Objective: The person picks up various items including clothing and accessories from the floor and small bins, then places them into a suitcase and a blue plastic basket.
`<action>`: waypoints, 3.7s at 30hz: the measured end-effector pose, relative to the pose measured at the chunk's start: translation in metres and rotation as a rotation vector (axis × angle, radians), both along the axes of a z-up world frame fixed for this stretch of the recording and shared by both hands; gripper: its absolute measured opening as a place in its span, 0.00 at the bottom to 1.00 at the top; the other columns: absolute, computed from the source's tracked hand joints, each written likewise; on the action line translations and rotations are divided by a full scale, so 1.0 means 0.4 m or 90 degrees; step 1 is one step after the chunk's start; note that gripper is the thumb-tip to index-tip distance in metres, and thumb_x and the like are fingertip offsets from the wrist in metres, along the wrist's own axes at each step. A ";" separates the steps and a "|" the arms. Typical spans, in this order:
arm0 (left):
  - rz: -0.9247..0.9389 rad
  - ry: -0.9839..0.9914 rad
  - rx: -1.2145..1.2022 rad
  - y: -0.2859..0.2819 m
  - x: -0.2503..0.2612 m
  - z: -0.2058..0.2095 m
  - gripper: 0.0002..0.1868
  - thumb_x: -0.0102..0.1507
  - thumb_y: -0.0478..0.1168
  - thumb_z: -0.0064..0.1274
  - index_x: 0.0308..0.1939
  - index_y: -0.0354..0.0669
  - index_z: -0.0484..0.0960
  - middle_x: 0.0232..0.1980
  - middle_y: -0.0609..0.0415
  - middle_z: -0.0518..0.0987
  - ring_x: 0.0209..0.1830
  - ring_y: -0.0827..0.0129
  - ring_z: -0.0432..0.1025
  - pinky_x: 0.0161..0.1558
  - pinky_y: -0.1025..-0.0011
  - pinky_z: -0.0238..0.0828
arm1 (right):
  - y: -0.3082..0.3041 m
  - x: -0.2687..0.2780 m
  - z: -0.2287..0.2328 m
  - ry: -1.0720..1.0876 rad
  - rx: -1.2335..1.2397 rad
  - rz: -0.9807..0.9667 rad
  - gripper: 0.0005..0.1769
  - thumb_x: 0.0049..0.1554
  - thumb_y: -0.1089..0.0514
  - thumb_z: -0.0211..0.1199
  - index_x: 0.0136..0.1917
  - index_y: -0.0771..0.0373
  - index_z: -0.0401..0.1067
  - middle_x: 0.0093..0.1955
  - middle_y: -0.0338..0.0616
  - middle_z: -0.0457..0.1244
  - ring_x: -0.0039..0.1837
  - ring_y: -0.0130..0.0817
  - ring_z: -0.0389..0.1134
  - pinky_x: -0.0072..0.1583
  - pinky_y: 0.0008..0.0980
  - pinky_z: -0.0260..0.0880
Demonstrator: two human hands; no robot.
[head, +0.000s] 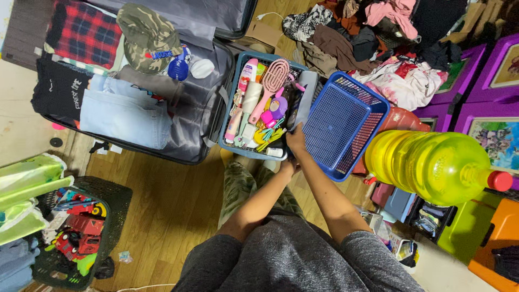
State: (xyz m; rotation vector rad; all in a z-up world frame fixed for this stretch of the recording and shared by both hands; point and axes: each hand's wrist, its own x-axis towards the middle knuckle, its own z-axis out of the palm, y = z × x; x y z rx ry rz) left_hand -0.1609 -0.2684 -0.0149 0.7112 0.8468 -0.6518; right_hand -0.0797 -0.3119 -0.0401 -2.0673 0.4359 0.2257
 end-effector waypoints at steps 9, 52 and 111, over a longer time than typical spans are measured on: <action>-0.058 0.024 0.033 0.009 0.000 -0.004 0.12 0.69 0.35 0.42 0.55 0.37 0.74 0.52 0.49 0.79 0.46 0.59 0.78 0.45 0.64 0.82 | 0.009 0.020 -0.003 0.137 -0.031 0.031 0.46 0.54 0.57 0.61 0.77 0.74 0.43 0.60 0.74 0.64 0.63 0.61 0.69 0.62 0.43 0.70; -0.331 -0.175 0.903 0.548 -0.001 0.009 0.17 0.61 0.49 0.57 0.49 0.45 0.78 0.48 0.47 0.83 0.49 0.48 0.78 0.49 0.51 0.74 | -0.255 -0.314 0.154 -0.006 -0.507 0.514 0.20 0.60 0.60 0.51 0.64 0.50 0.70 0.54 0.51 0.67 0.55 0.51 0.71 0.57 0.50 0.71; -0.026 -0.652 1.031 1.287 -0.199 0.450 0.13 0.59 0.27 0.52 0.47 0.39 0.78 0.52 0.46 0.76 0.55 0.48 0.71 0.57 0.56 0.68 | 0.523 -0.389 0.412 -0.194 -0.213 0.121 0.20 0.65 0.49 0.58 0.65 0.61 0.69 0.61 0.58 0.65 0.62 0.60 0.66 0.59 0.52 0.67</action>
